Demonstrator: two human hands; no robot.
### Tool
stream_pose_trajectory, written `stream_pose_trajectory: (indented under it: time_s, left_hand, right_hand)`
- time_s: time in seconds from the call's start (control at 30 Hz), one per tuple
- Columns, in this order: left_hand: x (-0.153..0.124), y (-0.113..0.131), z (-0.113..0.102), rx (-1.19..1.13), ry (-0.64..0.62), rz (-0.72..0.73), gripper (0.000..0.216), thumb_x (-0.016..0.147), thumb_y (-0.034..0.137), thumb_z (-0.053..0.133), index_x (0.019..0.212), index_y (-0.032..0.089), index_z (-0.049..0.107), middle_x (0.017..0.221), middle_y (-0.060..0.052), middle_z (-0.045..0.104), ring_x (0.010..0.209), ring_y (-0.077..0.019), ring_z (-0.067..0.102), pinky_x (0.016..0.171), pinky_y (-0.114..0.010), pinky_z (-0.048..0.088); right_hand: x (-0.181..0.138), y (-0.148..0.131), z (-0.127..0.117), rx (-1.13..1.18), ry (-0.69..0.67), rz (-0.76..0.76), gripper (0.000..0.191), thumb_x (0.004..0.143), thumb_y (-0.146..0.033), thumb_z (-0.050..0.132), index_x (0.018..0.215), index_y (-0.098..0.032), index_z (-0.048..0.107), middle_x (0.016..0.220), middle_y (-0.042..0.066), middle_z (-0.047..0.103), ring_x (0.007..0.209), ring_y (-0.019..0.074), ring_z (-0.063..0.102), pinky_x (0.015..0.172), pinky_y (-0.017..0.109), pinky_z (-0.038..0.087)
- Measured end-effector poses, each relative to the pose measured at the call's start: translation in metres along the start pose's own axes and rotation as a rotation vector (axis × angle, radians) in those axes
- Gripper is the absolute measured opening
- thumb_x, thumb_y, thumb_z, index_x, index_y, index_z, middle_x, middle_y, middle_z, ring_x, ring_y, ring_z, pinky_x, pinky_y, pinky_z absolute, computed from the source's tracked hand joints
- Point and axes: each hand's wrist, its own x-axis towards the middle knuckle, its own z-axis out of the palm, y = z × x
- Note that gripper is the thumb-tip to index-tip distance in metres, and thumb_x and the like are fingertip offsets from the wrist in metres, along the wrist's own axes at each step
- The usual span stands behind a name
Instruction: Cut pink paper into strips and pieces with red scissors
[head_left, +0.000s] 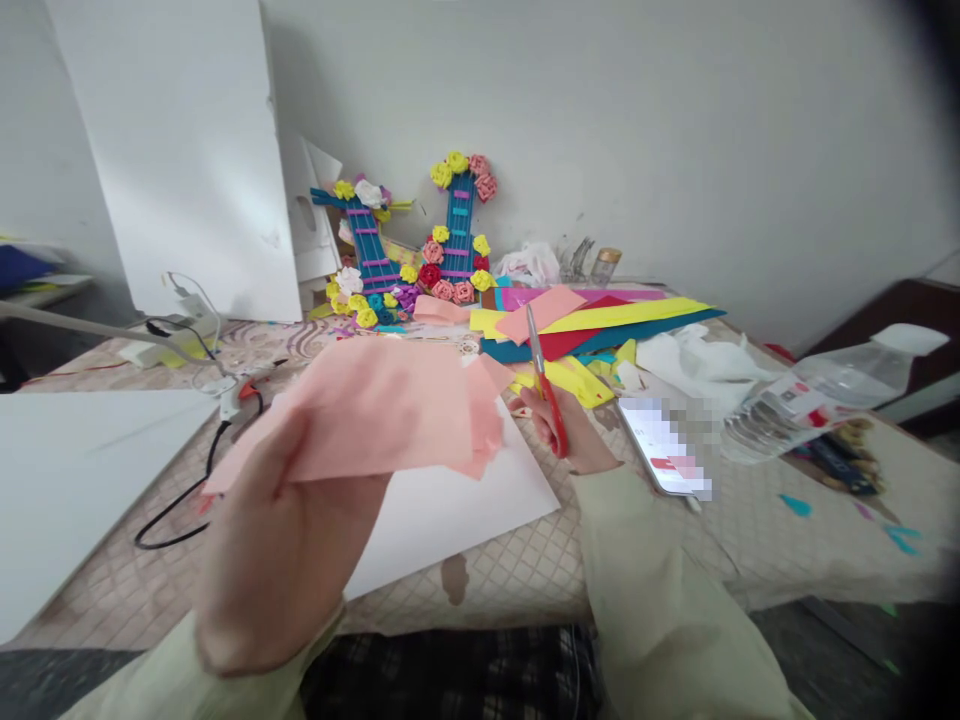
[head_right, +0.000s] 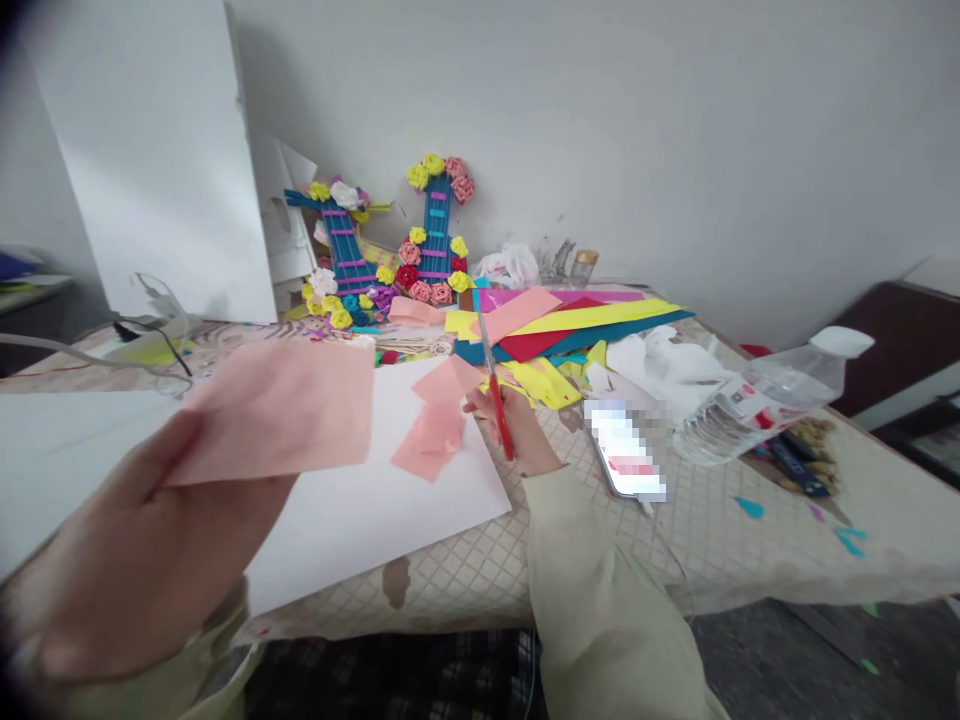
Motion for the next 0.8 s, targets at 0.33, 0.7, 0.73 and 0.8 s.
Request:
stream_pose_trajectory:
  time_s: [0.33, 0.7, 0.73, 0.8]
  left_hand:
    - [0.089, -0.100, -0.046, -0.008, -0.037, -0.122, 0.028, 0.089, 0.026, 0.038, 0.079, 0.016, 0.063, 0.083, -0.004, 0.068, 0.081, -0.0146, 0.062, 0.080, -0.029, 0.045]
    - [0.091, -0.121, -0.061, -0.019, -0.126, -0.134, 0.029, 0.087, 0.027, 0.044, 0.113, 0.023, 0.055, 0.125, -0.006, 0.055, 0.114, -0.0222, 0.051, 0.099, -0.040, 0.036]
    - [0.091, -0.122, -0.062, -0.022, -0.132, -0.129, 0.031, 0.086, 0.028, 0.045, 0.115, 0.024, 0.054, 0.127, -0.006, 0.053, 0.114, -0.0222, 0.051, 0.099, -0.040, 0.035]
    - [0.089, -0.121, -0.063, -0.026, -0.138, -0.117, 0.033, 0.086, 0.028, 0.046, 0.118, 0.025, 0.052, 0.129, -0.006, 0.052, 0.116, -0.0215, 0.050, 0.100, -0.039, 0.035]
  right_hand:
    - [0.004, 0.021, -0.009, 0.103, 0.029, 0.046, 0.033, 0.074, -0.050, 0.057, 0.077, -0.019, 0.045, 0.078, 0.005, 0.067, 0.031, 0.0019, 0.030, 0.027, 0.015, 0.021]
    - [0.007, 0.023, -0.011, 0.187, 0.072, 0.065, 0.035, 0.072, -0.050, 0.060, 0.085, -0.021, 0.048, 0.072, 0.000, 0.066, 0.029, 0.0008, 0.031, 0.026, 0.013, 0.020]
    - [0.007, 0.022, -0.012, 0.199, 0.076, 0.065, 0.035, 0.072, -0.050, 0.060, 0.086, -0.021, 0.047, 0.072, 0.000, 0.066, 0.030, 0.0007, 0.030, 0.026, 0.013, 0.019]
    - [0.001, 0.017, -0.011, 0.232, 0.091, 0.065, 0.034, 0.072, -0.049, 0.061, 0.084, -0.022, 0.046, 0.070, -0.002, 0.064, 0.030, 0.0005, 0.029, 0.027, 0.013, 0.018]
